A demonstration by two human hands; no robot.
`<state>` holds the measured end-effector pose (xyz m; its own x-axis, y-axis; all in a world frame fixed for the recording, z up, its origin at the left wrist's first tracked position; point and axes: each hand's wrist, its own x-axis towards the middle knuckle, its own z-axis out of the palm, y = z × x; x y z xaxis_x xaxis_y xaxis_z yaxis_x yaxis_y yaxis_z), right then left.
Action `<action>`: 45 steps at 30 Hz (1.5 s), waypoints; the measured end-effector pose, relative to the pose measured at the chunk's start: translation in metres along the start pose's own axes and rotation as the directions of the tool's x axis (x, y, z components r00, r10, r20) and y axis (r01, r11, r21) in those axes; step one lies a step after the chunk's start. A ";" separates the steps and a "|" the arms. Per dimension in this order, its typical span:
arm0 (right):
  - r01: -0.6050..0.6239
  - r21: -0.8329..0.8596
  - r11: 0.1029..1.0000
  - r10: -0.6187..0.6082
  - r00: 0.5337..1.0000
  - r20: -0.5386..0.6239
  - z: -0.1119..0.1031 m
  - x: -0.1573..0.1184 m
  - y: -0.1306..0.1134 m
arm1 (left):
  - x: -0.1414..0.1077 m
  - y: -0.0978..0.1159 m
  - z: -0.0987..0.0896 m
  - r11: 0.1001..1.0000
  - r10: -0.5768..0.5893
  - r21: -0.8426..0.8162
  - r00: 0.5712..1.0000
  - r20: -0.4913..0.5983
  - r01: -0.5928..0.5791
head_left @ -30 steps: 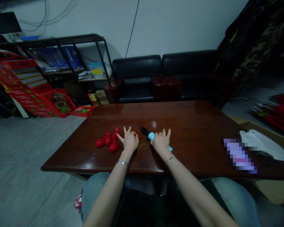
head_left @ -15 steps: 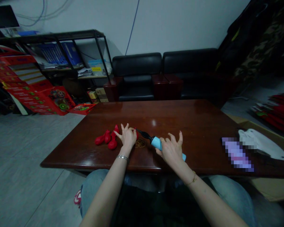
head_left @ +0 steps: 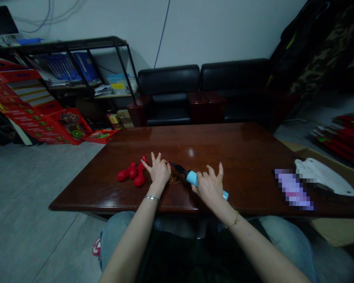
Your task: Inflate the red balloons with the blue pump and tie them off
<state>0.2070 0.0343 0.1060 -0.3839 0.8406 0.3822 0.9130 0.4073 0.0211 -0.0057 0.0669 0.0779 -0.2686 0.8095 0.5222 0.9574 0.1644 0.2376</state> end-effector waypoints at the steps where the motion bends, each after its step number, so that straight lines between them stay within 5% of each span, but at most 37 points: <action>1: 0.001 0.003 1.000 -0.001 1.000 0.000 0.000 0.000 0.000 | -0.001 0.000 -0.001 1.000 0.016 0.008 1.000 -0.004 -0.016; 26: 0.106 0.072 0.992 -0.104 0.994 -0.039 0.014 -0.015 0.013 | -0.006 -0.029 -0.025 0.958 0.287 -0.028 0.953 0.102 -0.285; 38: 0.138 0.047 0.989 -0.133 0.987 -0.094 0.024 -0.020 0.019 | -0.013 -0.036 -0.018 0.816 0.574 -0.153 0.813 0.096 -0.558; 45: 0.152 0.104 0.983 -0.141 0.984 -0.106 0.027 -0.022 0.023 | -0.009 -0.044 -0.027 0.783 0.614 -0.202 0.783 0.103 -0.588</action>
<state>0.2324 0.0346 0.0731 -0.4920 0.7318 0.4715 0.8246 0.5655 -0.0172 -0.0484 0.0366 0.0850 0.3886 0.7922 0.4705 0.8863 -0.4610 0.0442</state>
